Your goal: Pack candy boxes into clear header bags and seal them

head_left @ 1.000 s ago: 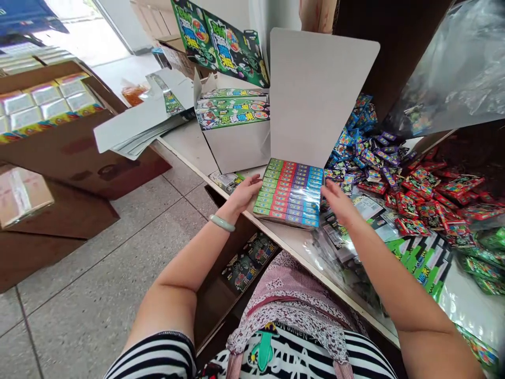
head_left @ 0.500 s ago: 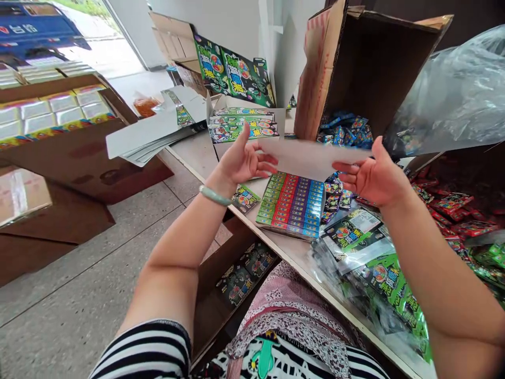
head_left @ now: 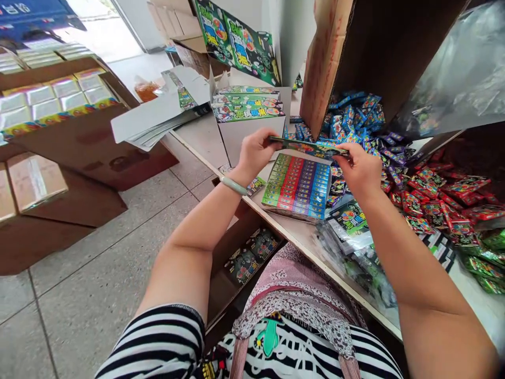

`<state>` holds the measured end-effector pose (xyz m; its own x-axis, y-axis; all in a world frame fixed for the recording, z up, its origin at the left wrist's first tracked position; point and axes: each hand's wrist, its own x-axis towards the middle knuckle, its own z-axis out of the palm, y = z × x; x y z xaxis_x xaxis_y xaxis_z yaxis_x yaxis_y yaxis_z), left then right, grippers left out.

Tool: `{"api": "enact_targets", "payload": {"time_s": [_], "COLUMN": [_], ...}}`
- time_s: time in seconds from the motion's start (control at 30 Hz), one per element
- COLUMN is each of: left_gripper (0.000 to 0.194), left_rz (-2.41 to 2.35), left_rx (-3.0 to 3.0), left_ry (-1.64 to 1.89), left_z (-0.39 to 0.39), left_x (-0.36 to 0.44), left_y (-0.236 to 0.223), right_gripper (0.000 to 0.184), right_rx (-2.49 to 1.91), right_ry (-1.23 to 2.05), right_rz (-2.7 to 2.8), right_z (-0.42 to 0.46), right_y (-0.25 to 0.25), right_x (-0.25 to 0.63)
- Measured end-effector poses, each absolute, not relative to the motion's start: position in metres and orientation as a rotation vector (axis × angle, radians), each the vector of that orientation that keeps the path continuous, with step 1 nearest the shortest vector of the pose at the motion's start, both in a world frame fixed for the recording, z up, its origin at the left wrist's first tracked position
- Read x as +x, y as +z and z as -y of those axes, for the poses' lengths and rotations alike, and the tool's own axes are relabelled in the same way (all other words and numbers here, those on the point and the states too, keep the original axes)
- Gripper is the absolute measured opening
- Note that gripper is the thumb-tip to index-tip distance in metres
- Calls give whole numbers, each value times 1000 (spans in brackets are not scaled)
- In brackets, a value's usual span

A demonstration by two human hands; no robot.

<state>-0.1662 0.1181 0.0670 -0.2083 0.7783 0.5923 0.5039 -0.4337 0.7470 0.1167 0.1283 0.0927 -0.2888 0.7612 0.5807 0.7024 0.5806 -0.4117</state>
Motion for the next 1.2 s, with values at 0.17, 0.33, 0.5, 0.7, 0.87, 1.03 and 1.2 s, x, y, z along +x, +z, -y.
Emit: {"api": "enact_targets", "payload": {"time_s": [0.17,0.33,0.5,0.7,0.87,1.03,1.2], "left_gripper": [31,43,44,42,42,42,41], "left_rz": [-1327,-1430,-1687,-1801,-1827,-1779,-1691], "left_rx": [1758,1753,1969,2321,2405,2380,2370], "left_ry": [1339,1155,1191,1255,1170,1167,1234], "left_z": [-77,-15,11,15,13,11,11], "left_x": [-181,-179,-165,-168,-172,-172,-172], "left_y": [67,33,-8,-43,-59,-64,-63], "right_gripper": [47,70,61,53,51,49,49], "right_rx": [-1028,-1176,-1345,-1458,-1489,-1543,-1481], "right_ry": [738,764,215,18,-46,-62,0], "right_rz": [2098,2254,2380,2322,2275,2230,2263], "right_z": [-90,-35,-15,-10,-6,-3,-4], "right_y": [74,39,3,-27,-38,-38,-29], "right_x": [138,145,132,128,127,131,136]}}
